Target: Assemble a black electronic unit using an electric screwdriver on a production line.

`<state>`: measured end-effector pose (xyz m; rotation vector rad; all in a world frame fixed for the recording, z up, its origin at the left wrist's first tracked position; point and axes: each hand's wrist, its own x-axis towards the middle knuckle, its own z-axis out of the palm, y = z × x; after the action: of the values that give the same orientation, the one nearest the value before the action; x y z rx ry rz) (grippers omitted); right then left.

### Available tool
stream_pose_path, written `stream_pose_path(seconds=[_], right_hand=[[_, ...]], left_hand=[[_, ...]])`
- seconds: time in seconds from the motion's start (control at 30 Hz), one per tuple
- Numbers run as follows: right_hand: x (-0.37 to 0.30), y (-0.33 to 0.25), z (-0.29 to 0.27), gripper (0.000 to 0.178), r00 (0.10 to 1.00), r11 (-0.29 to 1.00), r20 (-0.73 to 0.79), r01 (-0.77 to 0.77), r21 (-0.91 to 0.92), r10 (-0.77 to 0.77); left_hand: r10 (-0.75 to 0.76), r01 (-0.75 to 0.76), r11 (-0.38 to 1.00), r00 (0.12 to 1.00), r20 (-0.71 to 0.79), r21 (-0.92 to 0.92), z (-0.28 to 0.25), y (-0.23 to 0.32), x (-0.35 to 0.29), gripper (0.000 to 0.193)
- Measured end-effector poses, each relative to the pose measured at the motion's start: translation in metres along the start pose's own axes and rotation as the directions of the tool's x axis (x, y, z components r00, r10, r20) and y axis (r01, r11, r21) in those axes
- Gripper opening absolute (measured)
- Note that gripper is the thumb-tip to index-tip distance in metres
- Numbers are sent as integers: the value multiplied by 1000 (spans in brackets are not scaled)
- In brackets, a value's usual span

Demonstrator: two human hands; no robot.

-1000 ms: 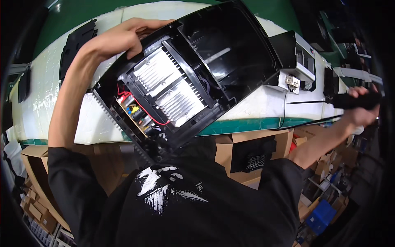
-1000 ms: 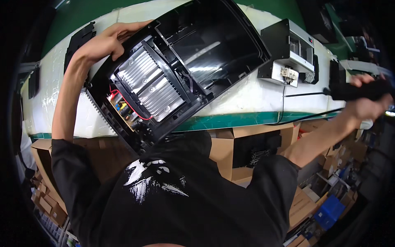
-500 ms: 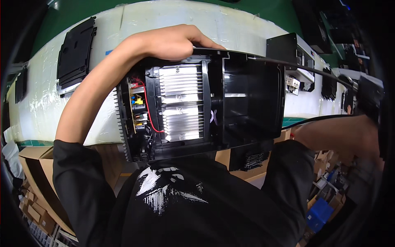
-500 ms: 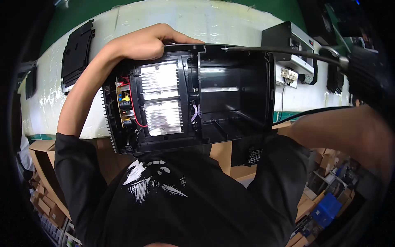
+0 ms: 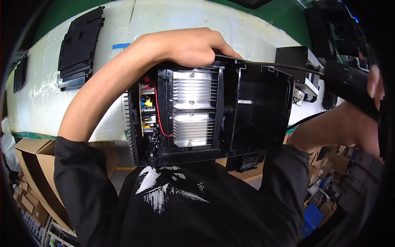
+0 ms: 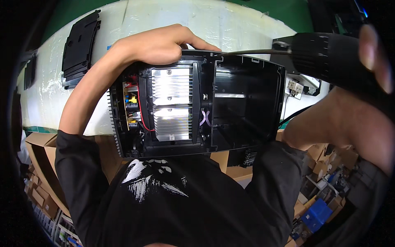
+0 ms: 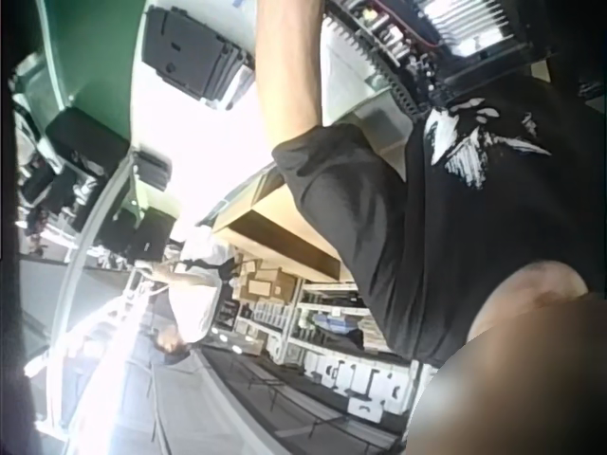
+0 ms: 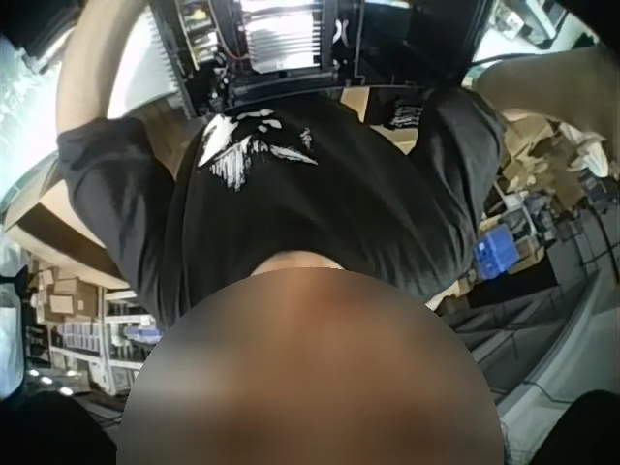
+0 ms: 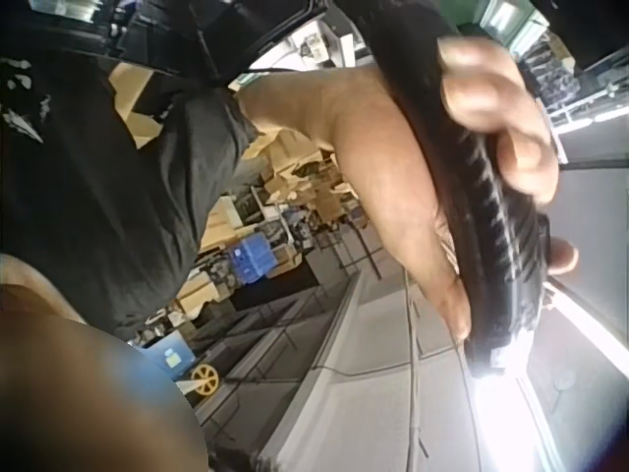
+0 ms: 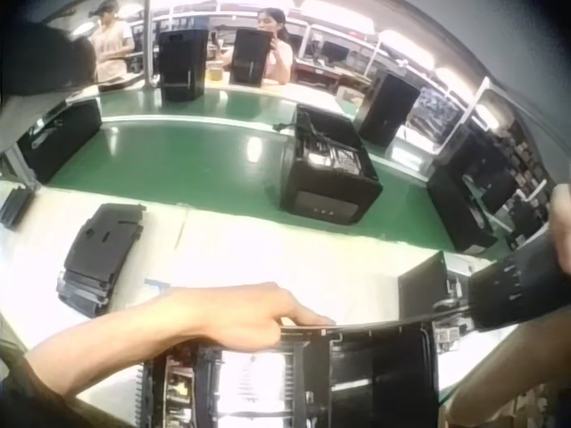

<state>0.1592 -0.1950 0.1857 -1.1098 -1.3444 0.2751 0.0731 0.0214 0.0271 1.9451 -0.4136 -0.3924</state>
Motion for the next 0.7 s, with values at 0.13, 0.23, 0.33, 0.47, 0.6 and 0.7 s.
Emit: stream_pose_path(seconds=[0.13,0.23,0.33,0.47,0.6,0.7], right_hand=[[-16,24,-24,61,996,996,-41,-81,37,83],[-20,37,-16,61,990,990,-58,-121,67,125],[-14,47,13,62,991,991,-56,-121,54,124],[-14,51,20,63,990,990,-52,-130,50,132],[-16,52,25,64,989,990,-50,-136,41,138],[-20,49,19,65,989,990,-45,-139,37,141]], left_hand=[[10,-9,999,1000,-15,33,0,2,-1,71],[-4,4,999,1000,-6,48,-2,1,-2,71],[-1,2,998,1000,-14,71,-1,2,-1,72],[-13,13,999,1000,-5,38,-2,1,0,72],[23,-22,998,1000,-19,58,-2,-1,-1,73],[25,-23,998,999,-20,52,-2,-1,-1,74]])
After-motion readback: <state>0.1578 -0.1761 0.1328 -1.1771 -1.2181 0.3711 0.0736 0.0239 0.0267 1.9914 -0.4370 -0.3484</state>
